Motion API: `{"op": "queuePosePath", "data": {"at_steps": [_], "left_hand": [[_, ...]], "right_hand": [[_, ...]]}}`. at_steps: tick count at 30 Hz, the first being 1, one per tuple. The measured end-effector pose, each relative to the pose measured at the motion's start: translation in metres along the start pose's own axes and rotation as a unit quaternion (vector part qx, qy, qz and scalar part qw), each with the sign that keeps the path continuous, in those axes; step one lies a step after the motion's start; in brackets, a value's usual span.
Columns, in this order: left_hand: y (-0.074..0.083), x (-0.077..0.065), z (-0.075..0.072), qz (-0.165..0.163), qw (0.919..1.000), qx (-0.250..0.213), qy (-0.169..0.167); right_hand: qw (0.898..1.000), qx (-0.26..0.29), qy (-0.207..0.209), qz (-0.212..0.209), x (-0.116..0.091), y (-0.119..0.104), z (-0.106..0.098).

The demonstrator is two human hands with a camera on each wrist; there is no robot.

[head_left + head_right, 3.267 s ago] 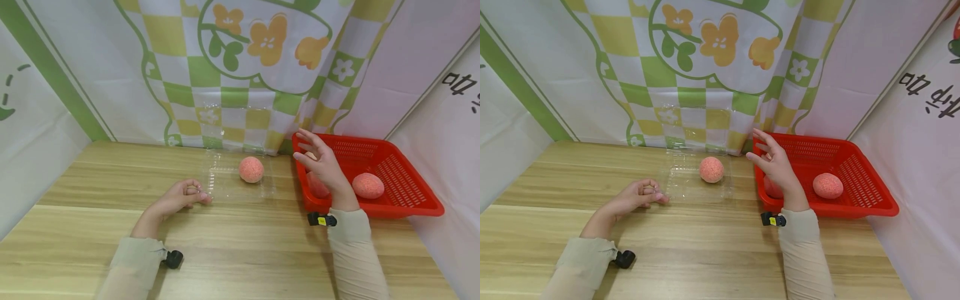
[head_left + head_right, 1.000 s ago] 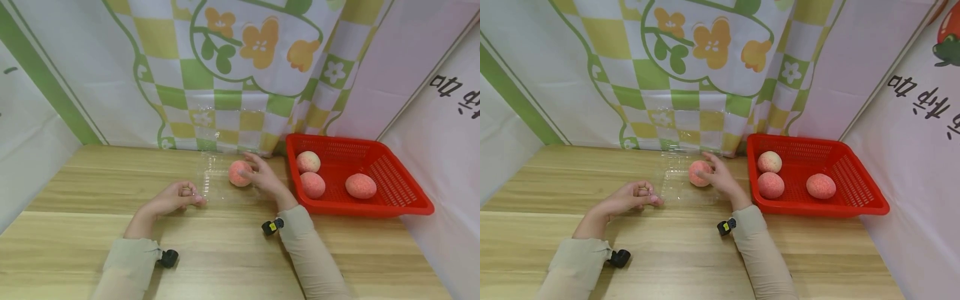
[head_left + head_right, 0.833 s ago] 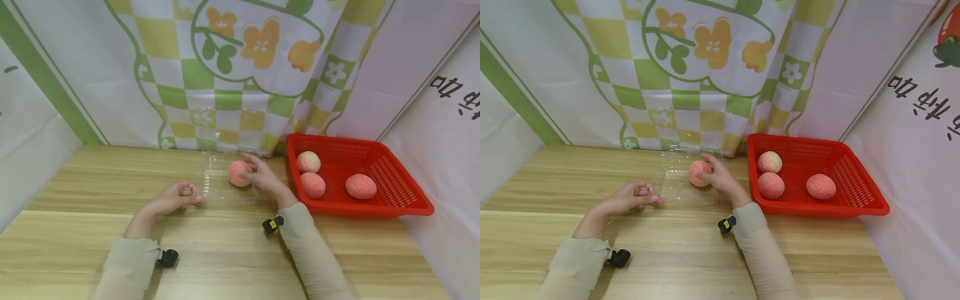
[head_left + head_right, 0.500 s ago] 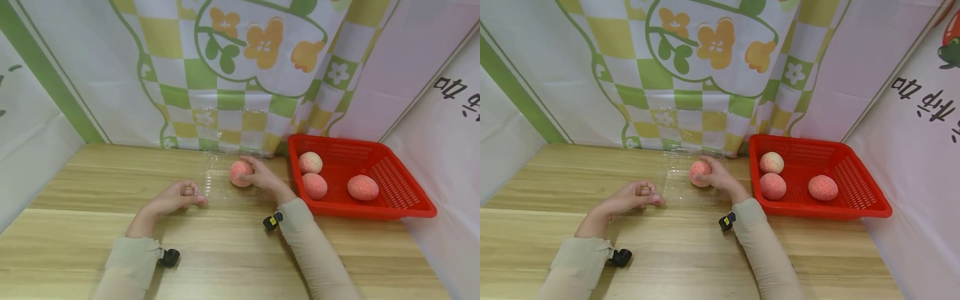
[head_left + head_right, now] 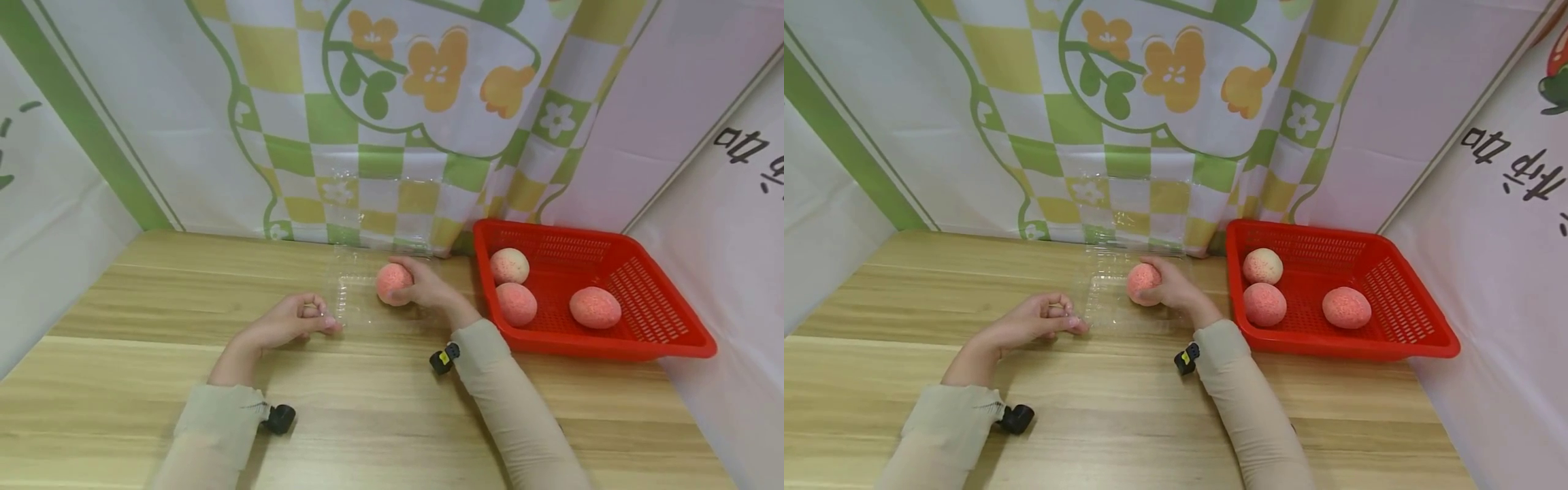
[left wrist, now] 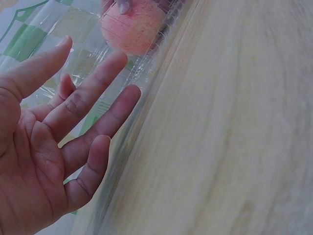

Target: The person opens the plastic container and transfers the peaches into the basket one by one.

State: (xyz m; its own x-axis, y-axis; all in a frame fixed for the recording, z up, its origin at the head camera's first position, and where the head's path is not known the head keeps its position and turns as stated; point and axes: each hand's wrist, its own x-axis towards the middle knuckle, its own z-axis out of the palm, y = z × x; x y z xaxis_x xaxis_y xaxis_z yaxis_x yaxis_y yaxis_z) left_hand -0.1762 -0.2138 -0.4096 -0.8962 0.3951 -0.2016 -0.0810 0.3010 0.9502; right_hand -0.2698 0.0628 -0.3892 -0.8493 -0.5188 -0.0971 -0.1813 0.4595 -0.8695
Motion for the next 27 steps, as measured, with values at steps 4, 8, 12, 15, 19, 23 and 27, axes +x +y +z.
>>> {"op": "queuePosePath", "data": {"at_steps": [4,8,12,15,19,23,27], "left_hand": [[0.0,0.0005,0.0001,0.003,1.0,-0.003,0.0],[0.0007,0.0007,-0.0001,0.001,1.0,-0.004,0.0],[0.0011,0.0005,0.0,-0.002,1.0,-0.001,0.0],[0.0017,0.0001,0.0006,-0.002,1.0,0.002,-0.002],[0.0022,-0.0006,0.0007,-0.005,1.0,0.004,0.001],[0.0018,-0.0011,0.0008,-0.004,1.0,0.004,0.0],[0.0004,-0.0012,0.0012,-0.001,1.0,0.006,0.0]], "right_hand": [[1.0,0.017,0.001,0.012,0.0014,0.0016,0.0022],[1.0,0.006,0.008,0.005,0.0031,0.0034,0.0033],[1.0,0.012,0.009,0.002,0.0027,0.0038,0.0039],[0.999,0.033,0.006,0.011,0.0022,0.0043,0.0046],[1.0,0.026,0.004,0.008,0.0027,0.0052,0.0052],[1.0,0.013,0.001,0.003,0.0028,0.0054,0.0052],[1.0,0.011,-0.001,0.002,0.0011,0.0043,0.0052]]}}
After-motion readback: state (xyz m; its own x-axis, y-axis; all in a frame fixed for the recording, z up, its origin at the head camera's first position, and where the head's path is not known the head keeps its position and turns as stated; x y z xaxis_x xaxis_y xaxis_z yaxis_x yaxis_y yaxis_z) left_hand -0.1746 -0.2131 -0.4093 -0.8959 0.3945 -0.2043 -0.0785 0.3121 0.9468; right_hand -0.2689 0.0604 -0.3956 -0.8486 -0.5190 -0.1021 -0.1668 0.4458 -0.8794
